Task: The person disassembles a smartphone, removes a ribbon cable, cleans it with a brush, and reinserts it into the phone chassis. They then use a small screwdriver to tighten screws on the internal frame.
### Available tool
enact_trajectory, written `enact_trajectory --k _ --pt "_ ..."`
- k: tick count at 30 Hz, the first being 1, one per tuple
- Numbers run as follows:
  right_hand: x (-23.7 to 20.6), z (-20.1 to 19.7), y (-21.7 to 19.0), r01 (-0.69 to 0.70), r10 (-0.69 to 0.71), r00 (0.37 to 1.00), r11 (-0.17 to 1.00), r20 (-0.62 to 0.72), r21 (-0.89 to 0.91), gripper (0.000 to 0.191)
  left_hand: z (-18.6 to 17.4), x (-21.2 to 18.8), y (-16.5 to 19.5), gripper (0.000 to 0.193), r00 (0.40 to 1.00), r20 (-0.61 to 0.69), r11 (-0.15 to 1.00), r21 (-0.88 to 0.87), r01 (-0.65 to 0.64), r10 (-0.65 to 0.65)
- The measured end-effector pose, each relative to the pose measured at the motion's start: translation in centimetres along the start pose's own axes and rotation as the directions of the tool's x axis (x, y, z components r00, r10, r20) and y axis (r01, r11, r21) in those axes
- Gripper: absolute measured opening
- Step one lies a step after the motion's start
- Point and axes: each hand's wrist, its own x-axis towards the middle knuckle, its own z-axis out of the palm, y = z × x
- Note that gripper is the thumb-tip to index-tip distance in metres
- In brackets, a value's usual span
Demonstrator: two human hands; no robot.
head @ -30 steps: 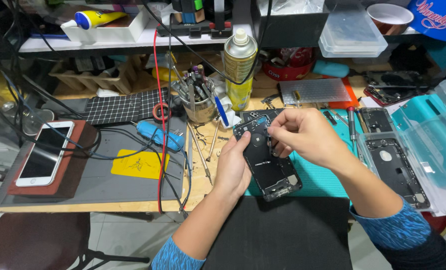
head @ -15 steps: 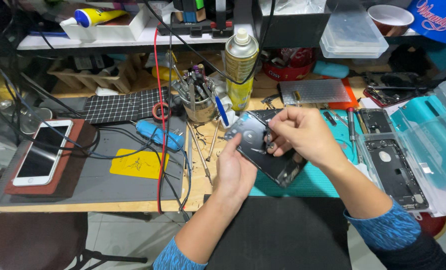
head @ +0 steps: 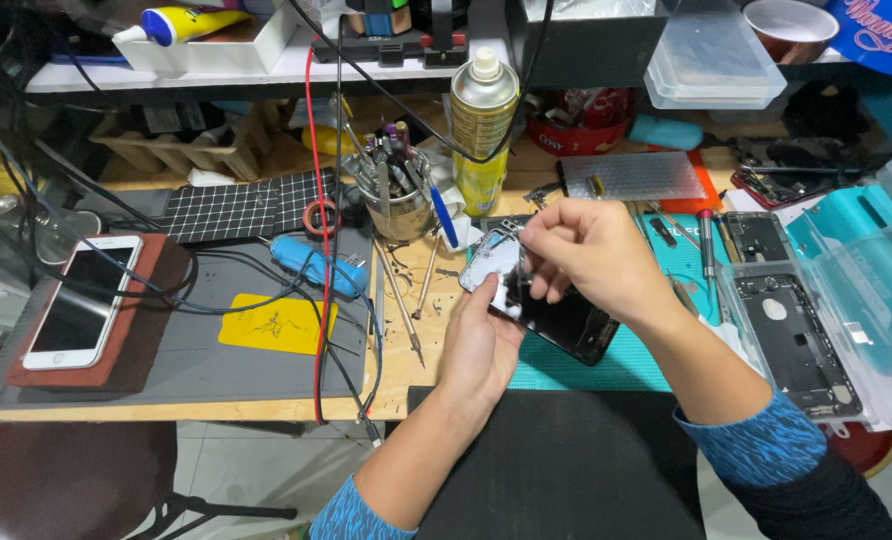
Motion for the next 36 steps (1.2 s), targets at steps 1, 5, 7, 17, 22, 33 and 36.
enact_trajectory --k 1,5,7,17,22,33,36 --pt "0.1 0.0 0.0 -0.003 0.002 1.000 0.999 0.010 0.043 0.016 -0.1 0.0 -0.1 0.033 1.000 -0.016 1.000 -0.012 -0.003 0.003" --pt "0.3 0.3 0.2 -0.092 0.091 0.996 0.994 -0.022 -0.061 0.018 -0.1 0.2 0.1 0.033 0.997 -0.074 0.997 -0.078 -0.010 0.004" --pt "0.0 0.3 0.3 -0.115 0.109 0.993 0.981 -0.047 -0.156 0.019 0.2 0.4 0.6 0.034 0.993 -0.116 0.995 -0.099 -0.014 0.003" --pt "-0.9 0.9 -0.5 -0.031 -0.050 0.991 0.809 -0.121 -0.588 0.016 1.2 -0.4 1.5 0.039 0.986 -0.161 0.996 -0.073 -0.052 0.040" --pt "-0.7 0.8 -0.1 0.153 -0.256 0.966 0.709 -0.049 -0.688 0.017 1.3 -0.5 1.5 0.038 0.987 -0.143 0.994 -0.074 -0.083 0.071" --pt "-0.6 0.7 -0.7 -0.028 -0.035 0.994 0.836 -0.105 -0.548 0.018 1.5 -1.0 1.4 0.035 0.986 -0.147 0.992 -0.087 -0.087 0.074" --pt "-0.6 0.8 -0.8 -0.012 -0.044 0.995 0.849 -0.093 -0.529 0.017 1.5 -0.9 1.4 0.034 0.985 -0.157 0.990 -0.109 -0.092 0.075"
